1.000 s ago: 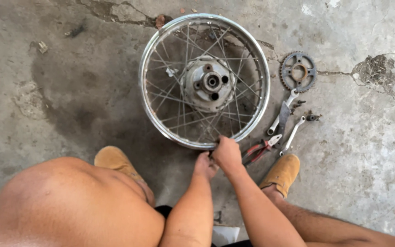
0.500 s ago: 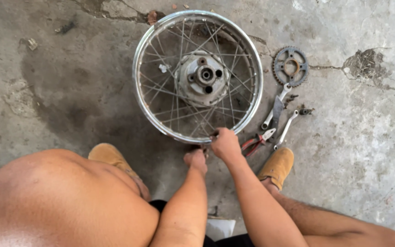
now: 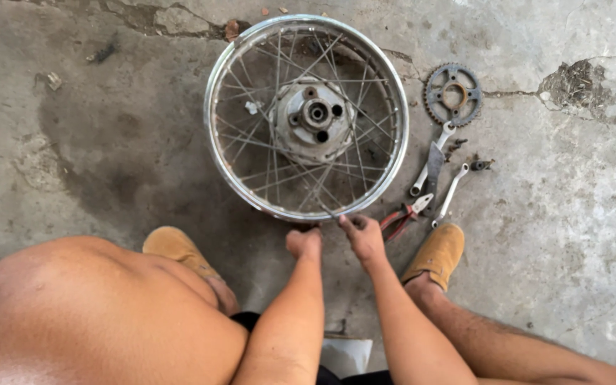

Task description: The person sits on the floor and uses a spoke wrench to tighten and loosen individual spokes on a motorcycle wheel rim. They rotate the wheel to access different sections and continue adjusting the spoke tension throughout the clip.

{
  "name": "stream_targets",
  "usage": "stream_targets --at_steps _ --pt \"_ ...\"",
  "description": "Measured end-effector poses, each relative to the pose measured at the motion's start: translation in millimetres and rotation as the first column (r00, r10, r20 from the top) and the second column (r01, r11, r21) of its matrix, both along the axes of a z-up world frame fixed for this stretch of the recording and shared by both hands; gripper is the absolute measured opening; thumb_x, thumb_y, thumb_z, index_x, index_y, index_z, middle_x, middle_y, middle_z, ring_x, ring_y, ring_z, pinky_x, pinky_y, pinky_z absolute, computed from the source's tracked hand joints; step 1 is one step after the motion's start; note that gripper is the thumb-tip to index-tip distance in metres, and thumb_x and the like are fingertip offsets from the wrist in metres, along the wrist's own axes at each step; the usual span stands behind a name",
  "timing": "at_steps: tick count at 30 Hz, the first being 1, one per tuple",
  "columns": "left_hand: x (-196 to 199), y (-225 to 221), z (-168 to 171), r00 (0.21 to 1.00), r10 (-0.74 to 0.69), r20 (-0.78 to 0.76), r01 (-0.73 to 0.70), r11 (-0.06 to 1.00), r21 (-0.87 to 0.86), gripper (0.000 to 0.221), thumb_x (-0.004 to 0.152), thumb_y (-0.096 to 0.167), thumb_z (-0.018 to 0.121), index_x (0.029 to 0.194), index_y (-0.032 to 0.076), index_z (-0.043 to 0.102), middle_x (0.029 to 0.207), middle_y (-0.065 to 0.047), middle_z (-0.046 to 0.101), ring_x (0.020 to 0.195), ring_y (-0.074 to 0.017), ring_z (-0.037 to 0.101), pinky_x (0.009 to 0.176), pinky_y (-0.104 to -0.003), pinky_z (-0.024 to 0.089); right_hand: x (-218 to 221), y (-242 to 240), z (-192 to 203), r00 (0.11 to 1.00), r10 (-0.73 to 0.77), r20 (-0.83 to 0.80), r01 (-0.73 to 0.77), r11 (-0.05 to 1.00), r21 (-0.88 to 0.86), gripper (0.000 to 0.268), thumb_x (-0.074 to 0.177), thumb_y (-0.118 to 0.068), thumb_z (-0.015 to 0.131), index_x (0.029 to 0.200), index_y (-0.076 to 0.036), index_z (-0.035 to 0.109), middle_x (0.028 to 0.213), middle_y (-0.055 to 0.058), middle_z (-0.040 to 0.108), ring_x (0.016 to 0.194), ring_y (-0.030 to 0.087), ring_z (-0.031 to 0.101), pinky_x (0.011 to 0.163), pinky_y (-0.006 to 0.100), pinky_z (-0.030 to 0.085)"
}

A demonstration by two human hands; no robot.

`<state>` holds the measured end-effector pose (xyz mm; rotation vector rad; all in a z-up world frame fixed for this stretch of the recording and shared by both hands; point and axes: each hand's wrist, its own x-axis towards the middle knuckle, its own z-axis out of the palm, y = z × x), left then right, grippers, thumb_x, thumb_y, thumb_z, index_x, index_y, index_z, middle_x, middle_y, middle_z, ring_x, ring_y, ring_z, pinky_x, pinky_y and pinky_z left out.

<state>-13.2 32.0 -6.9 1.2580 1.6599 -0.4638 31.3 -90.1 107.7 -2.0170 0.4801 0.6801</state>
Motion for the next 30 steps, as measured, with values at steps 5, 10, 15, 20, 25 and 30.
stream_targets --at_steps 5,10,15,20,25,30 --pt "5.6 5.2 1.7 0.998 -0.054 -0.02 0.055 0.998 0.028 0.039 0.064 0.012 0.087 0.1 -0.002 0.078 0.097 -0.02 0.076 0.098 -0.036 0.074 0.074 -0.042 0.065 -22.6 1.6 -23.1 0.951 -0.304 0.059 0.301 0.952 0.059 0.034 0.095 -0.035 0.073 0.083 -0.003 0.074 0.057 0.008 0.055 0.051 0.017 0.052 0.046 0.029 0.042" --pt "7.6 -1.7 0.8 0.992 -0.118 0.037 0.114 0.989 0.096 0.036 0.069 0.008 0.083 0.1 -0.01 0.076 0.098 -0.026 0.075 0.1 -0.0392 0.073 0.074 -0.043 0.064 -21.5 -7.4 -45.6 0.922 -0.352 0.164 0.357 0.934 0.0 0.034 0.104 -0.033 0.063 0.1 0.0 0.072 0.077 0.017 0.065 0.071 0.026 0.062 0.064 0.039 0.052" --pt "2.8 -12.8 2.1 0.986 -0.148 0.083 0.134 0.978 0.158 0.04 0.071 0.012 0.077 0.1 -0.014 0.074 0.099 -0.03 0.073 0.106 -0.0423 0.071 0.079 -0.048 0.062 -14.0 7.9 -13.3 0.963 -0.251 0.101 0.266 0.945 -0.188 0.03 0.107 -0.021 0.052 0.132 -0.004 0.056 0.122 0.026 0.07 0.117 0.041 0.068 0.098 0.052 0.056" --pt "7.9 -41.8 12.3 0.951 -0.271 0.152 0.277 0.961 -0.017 0.051 0.078 0.034 0.075 0.108 -0.008 0.076 0.111 -0.029 0.073 0.117 -0.0409 0.067 0.091 -0.05 0.057 -18.0 -0.5 -33.7 0.972 -0.218 0.085 0.234 0.906 -0.352 0.029 0.106 -0.026 0.053 0.123 -0.004 0.06 0.116 0.025 0.073 0.116 0.04 0.069 0.098 0.052 0.055" --pt "25.1 -68.3 77.7 0.868 -0.245 0.431 0.372 0.897 -0.24 0.055 0.093 0.044 0.075 0.121 -0.003 0.074 0.126 -0.029 0.07 0.123 -0.0414 0.065 0.094 -0.051 0.058 -18.6 -22.7 -50.6 0.893 -0.445 0.062 0.444 0.853 -0.274 0.04 0.098 -0.037 0.064 0.123 -0.006 0.065 0.119 0.026 0.073 0.121 0.041 0.066 0.104 0.052 0.052" --pt "36.9 -80.1 64.8 0.796 -0.325 0.51 0.462 0.872 -0.165 0.047 0.093 0.04 0.075 0.112 -0.004 0.076 0.111 -0.028 0.074 0.107 -0.0389 0.072 0.078 -0.048 0.062 -1.6 -43.6 -20.8 0.842 -0.527 0.114 0.536 0.84 -0.086 0.032 0.094 -0.024 0.071 0.114 0.0 0.075 0.107 0.026 0.076 0.113 0.038 0.071 0.095 0.05 0.056"
